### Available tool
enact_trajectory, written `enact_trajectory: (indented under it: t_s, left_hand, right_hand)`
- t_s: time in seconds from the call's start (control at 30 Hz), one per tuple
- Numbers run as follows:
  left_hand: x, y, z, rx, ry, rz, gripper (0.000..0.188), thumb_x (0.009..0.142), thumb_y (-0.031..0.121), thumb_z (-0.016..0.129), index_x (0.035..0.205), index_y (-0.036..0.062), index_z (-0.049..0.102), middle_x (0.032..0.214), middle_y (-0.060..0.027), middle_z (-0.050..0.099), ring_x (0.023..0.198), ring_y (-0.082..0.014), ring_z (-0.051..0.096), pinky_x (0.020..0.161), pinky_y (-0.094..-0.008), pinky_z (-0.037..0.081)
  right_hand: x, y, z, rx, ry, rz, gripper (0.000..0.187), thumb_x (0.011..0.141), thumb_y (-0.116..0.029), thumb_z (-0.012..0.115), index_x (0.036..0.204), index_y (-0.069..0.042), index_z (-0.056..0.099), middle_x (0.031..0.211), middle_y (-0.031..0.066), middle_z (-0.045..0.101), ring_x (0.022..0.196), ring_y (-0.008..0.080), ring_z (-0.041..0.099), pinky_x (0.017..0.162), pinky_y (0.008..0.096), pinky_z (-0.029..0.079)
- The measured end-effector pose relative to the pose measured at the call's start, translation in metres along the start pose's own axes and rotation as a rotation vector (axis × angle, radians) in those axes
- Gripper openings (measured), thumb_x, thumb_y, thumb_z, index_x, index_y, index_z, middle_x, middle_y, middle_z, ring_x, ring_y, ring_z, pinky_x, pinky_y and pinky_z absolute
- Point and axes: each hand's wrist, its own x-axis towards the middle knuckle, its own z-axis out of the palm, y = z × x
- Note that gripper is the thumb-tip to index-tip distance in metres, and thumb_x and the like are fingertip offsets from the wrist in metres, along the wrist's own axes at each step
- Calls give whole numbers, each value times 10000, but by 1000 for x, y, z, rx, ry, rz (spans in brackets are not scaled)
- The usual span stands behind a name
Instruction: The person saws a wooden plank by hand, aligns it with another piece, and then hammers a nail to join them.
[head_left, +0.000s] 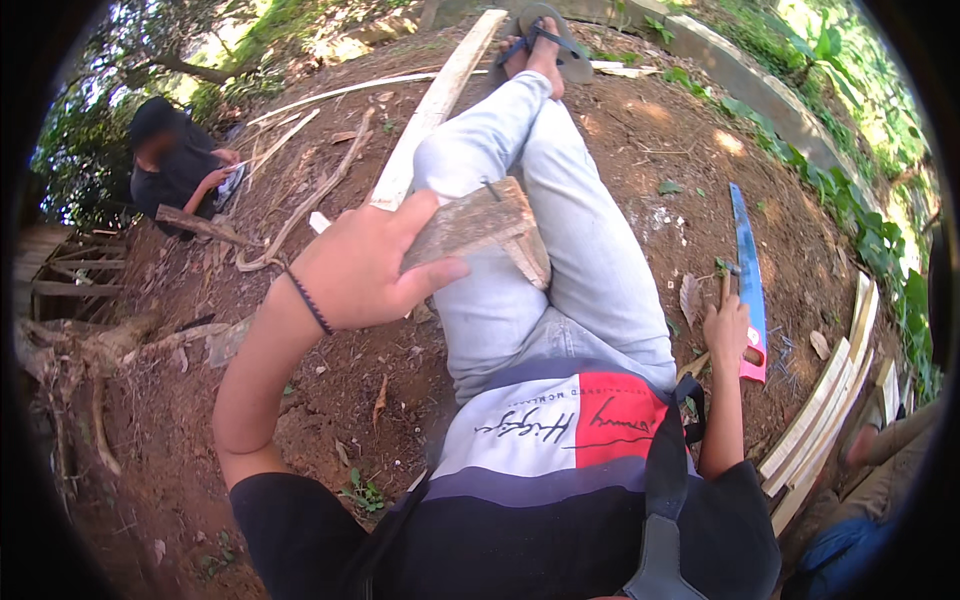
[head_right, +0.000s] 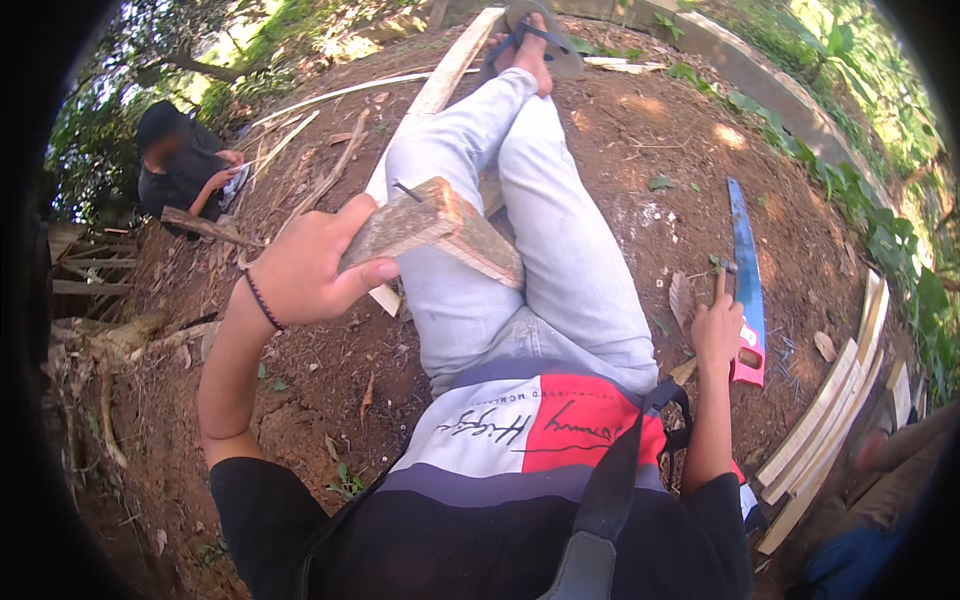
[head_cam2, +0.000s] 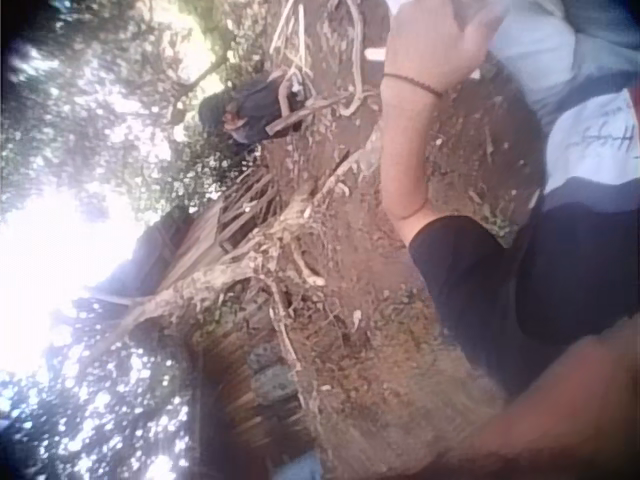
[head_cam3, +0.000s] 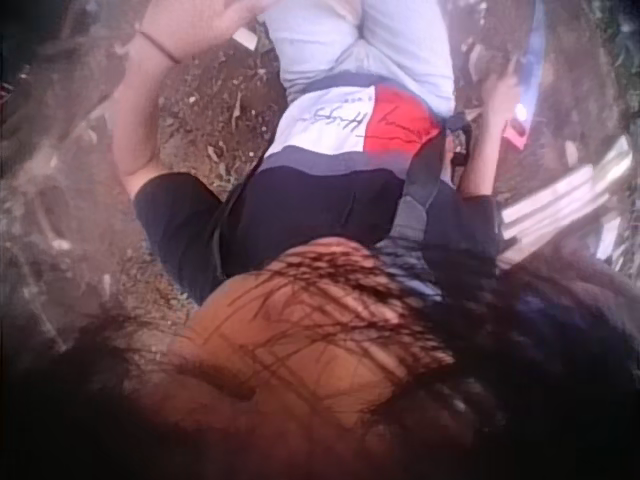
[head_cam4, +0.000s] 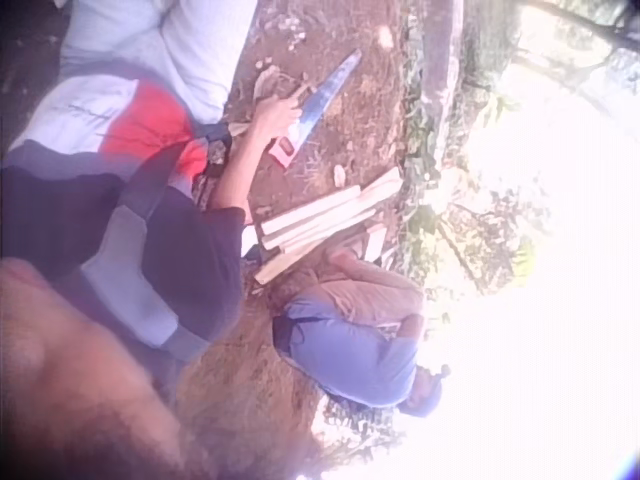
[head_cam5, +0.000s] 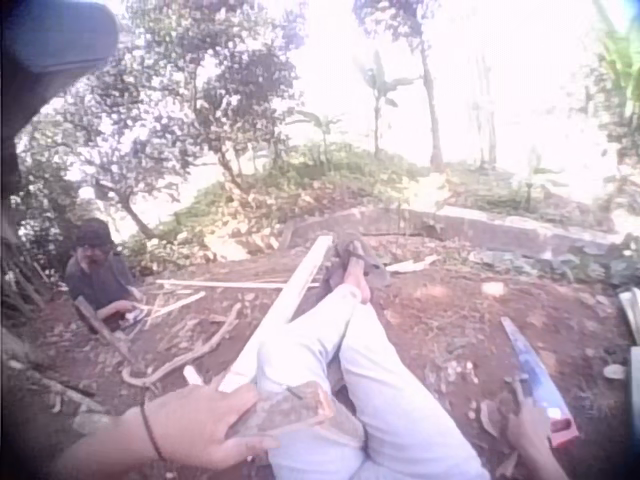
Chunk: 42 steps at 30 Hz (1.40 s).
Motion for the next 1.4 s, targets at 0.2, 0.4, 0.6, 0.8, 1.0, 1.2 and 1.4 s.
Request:
enact_trajectory:
  t_s: [0.2, 0.4, 0.6, 0.8, 1.0, 1.2, 1.4]
  left_hand:
    - [-9, 0, 6, 13, 25, -55, 520, 899, 493, 583, 1028, -1, 486, 680, -252, 579, 706, -473, 590, 631, -495, 450]
    - [-10, -6, 4, 87, 53, 3, 551, 891, 519, 575, 1021, -9, 485, 674, -255, 574, 703, -476, 584, 629, -505, 446]
    - [-1, -10, 3, 59, 27, 47, 591, 883, 561, 562, 1033, -6, 495, 663, -249, 573, 690, -464, 591, 623, -497, 455]
    - [1, -10, -1, 129, 14, 40, 593, 883, 569, 556, 1042, 0, 508, 635, -234, 569, 668, -451, 601, 607, -498, 466]
    - [1, -7, -2, 131, 24, 47, 577, 884, 564, 557, 1031, 8, 510, 623, -235, 566, 665, -447, 602, 608, -503, 466]
    - [4, -10, -2, 106, 23, 69, 571, 878, 557, 567, 1039, 12, 504, 624, -233, 569, 667, -452, 599, 608, -508, 464]
    - [6, -7, -7, 135, 12, 46, 553, 884, 588, 539, 1008, 50, 503, 652, -232, 605, 707, -458, 626, 669, -523, 503]
  right_hand:
    - [-14, 41, 48, -138, -69, 140, 242, 903, -176, 552, 1031, 15, 475, 976, 278, 614, 884, 449, 637, 769, 505, 522]
    - [19, 26, 23, 155, -131, 107, 270, 946, -214, 499, 998, 43, 565, 937, 244, 663, 863, 387, 651, 758, 446, 498]
    - [10, -58, -67, 973, -116, -79, 294, 979, -205, 520, 1103, 47, 610, 738, 7, 536, 602, 105, 499, 562, 287, 416]
    - [-37, -128, -180, 1102, -150, -569, 413, 1017, -305, 491, 1239, 38, 551, 685, -5, 519, 528, 94, 485, 513, 240, 382]
    - [-45, -146, -257, 804, -237, -925, 478, 1018, -366, 455, 1274, 29, 534, 626, -2, 530, 511, 69, 459, 483, 239, 345]
    - [-44, -169, -316, 579, -292, -971, 411, 990, -298, 498, 1243, 20, 553, 697, 105, 601, 562, 195, 607, 550, 310, 452]
    - [-53, -167, -338, 585, -104, -1026, 497, 990, -346, 478, 1281, 53, 535, 585, 52, 514, 494, 133, 516, 490, 279, 381]
